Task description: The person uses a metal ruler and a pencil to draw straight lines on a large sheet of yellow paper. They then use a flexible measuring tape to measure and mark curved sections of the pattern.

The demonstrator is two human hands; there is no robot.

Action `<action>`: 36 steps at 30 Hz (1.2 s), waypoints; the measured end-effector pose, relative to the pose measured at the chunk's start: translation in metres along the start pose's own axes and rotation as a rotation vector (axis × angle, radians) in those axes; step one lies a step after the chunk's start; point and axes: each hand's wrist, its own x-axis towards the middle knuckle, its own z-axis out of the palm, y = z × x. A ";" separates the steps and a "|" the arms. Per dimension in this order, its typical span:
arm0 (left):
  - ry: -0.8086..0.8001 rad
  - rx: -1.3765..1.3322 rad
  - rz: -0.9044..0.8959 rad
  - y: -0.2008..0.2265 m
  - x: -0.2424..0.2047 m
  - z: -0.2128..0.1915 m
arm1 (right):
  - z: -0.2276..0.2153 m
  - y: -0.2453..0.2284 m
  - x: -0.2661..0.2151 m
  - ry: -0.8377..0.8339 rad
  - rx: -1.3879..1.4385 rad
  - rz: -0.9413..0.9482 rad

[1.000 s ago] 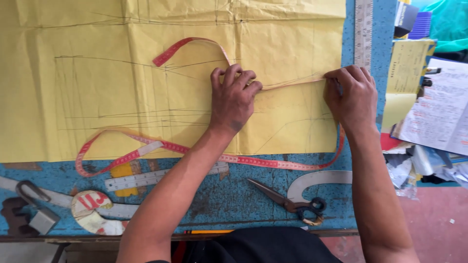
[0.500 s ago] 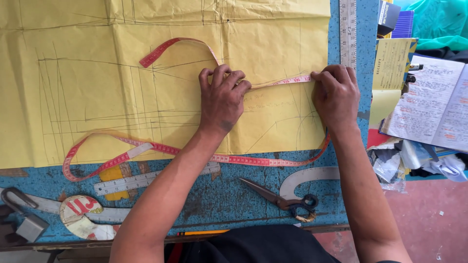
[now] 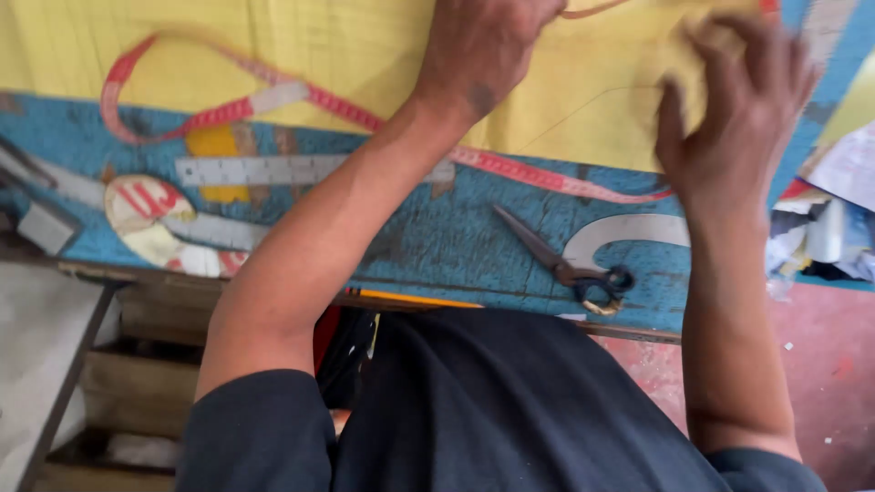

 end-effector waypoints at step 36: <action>0.168 -0.093 -0.471 0.012 -0.150 -0.089 | 0.053 -0.028 0.063 0.165 0.682 0.291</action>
